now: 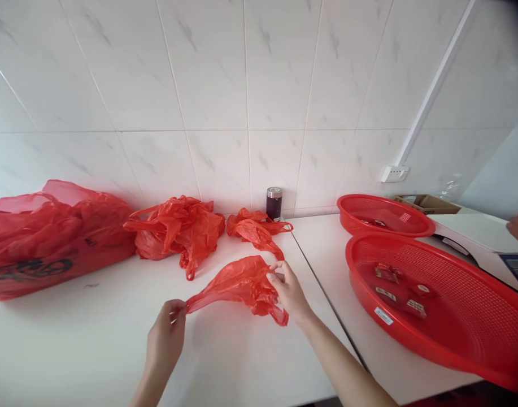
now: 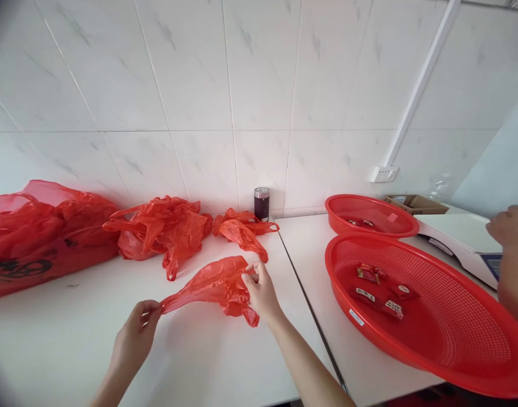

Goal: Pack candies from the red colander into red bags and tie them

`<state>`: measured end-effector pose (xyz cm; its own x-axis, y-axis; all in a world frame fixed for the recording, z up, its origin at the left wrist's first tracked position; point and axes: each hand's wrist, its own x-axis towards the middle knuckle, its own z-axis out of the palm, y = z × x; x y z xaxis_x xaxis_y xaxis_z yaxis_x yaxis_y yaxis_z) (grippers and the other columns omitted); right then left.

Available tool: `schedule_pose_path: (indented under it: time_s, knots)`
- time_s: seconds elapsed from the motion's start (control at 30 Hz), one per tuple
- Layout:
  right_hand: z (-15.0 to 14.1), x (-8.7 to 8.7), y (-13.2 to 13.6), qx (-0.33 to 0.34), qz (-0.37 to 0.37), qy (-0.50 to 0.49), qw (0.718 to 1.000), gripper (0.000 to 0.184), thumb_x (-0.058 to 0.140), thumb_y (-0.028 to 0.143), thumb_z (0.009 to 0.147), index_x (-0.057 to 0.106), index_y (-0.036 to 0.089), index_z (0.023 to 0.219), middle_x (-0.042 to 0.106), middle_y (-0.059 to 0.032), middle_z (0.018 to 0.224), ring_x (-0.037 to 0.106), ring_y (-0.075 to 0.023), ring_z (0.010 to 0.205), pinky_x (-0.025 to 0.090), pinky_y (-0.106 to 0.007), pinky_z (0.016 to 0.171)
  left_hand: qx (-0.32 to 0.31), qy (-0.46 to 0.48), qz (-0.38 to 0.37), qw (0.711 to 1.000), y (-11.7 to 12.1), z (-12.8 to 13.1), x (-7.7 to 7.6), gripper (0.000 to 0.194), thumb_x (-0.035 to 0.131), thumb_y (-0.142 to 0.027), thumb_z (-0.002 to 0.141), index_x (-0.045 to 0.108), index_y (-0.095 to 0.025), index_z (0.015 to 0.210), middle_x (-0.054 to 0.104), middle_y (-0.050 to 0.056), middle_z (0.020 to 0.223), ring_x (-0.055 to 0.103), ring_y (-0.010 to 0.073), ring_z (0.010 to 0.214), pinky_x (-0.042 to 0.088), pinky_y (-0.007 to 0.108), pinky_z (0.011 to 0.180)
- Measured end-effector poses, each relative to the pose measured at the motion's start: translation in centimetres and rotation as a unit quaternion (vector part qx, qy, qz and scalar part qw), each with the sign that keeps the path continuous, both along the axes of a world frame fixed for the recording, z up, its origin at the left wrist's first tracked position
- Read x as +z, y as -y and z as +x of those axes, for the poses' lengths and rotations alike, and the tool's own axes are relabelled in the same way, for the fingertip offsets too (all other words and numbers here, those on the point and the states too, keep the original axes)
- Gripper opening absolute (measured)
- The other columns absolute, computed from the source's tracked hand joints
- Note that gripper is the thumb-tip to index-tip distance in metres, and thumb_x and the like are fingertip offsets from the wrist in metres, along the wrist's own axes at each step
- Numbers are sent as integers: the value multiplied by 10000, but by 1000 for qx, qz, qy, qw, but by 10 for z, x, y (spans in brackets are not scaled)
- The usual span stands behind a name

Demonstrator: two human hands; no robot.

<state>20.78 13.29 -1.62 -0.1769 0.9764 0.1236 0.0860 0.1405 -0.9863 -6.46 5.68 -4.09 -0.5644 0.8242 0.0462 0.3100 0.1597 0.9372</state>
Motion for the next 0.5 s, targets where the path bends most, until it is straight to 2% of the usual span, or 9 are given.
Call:
schedule_pose_path:
  time_s: [0.07, 0.13, 0.17, 0.2, 0.27, 0.33, 0.4, 0.5]
  knots:
    - [9, 18, 6, 58, -55, -42, 996, 209, 547, 409, 861, 436, 263, 962, 446, 75, 645, 380, -100, 497, 290, -177, 405, 21, 199, 62, 978, -2, 0, 12, 84, 611, -233, 749, 582, -213, 825, 621, -4, 836, 651, 184, 821, 515, 364, 843]
    - [17, 33, 13, 99, -72, -43, 991, 239, 606, 404, 828, 476, 261, 968, 459, 73, 661, 384, -91, 520, 295, -168, 420, 6, 365, 98, 926, 0, 5, 26, 88, 611, -265, 770, 596, -202, 829, 614, -6, 773, 656, 179, 802, 525, 405, 873]
    - [20, 38, 16, 112, -76, -39, 990, 242, 617, 404, 823, 492, 260, 973, 469, 71, 670, 389, -88, 527, 303, -168, 429, -10, 409, 106, 906, 1, 10, 33, 130, 602, -322, 791, 606, -206, 852, 627, 2, 778, 657, 192, 821, 527, 430, 879]
    - [23, 43, 18, 118, -78, -35, 989, 243, 620, 406, 824, 505, 259, 978, 480, 68, 676, 398, -87, 532, 310, -170, 437, -33, 426, 110, 897, 3, 15, 39, 200, 588, -394, 808, 618, -220, 901, 654, 16, 833, 656, 213, 877, 525, 451, 883]
    - [25, 50, 24, 124, -74, -27, 989, 236, 608, 417, 838, 520, 258, 989, 499, 64, 674, 419, -87, 538, 336, -179, 462, -87, 409, 113, 901, 8, 29, 50, 350, 571, -513, 809, 611, -269, 1057, 667, 40, 1072, 615, 259, 1051, 513, 469, 900]
    - [23, 55, 31, 133, -67, -13, 989, 235, 594, 419, 853, 531, 265, 1020, 515, 63, 671, 455, -93, 551, 387, -198, 510, -138, 375, 84, 913, 11, 44, 55, 438, 632, -506, 778, 581, -292, 1157, 613, 51, 1246, 571, 282, 1145, 496, 465, 925]
    - [17, 60, 39, 143, -44, 8, 989, 316, 625, 388, 836, 524, 293, 1121, 564, 55, 733, 519, -109, 610, 449, -233, 595, -188, 358, 37, 914, 13, 57, 55, 445, 710, -412, 745, 604, -248, 1144, 630, 79, 1229, 594, 282, 1116, 479, 448, 952]
    - [9, 63, 51, 166, 33, 76, 983, 561, 688, 274, 770, 481, 354, 1284, 628, 17, 1014, 599, -160, 847, 485, -294, 775, -228, 393, 26, 890, 11, 68, 51, 254, 729, -299, 739, 683, -161, 947, 704, 99, 1038, 649, 258, 1001, 500, 392, 931]
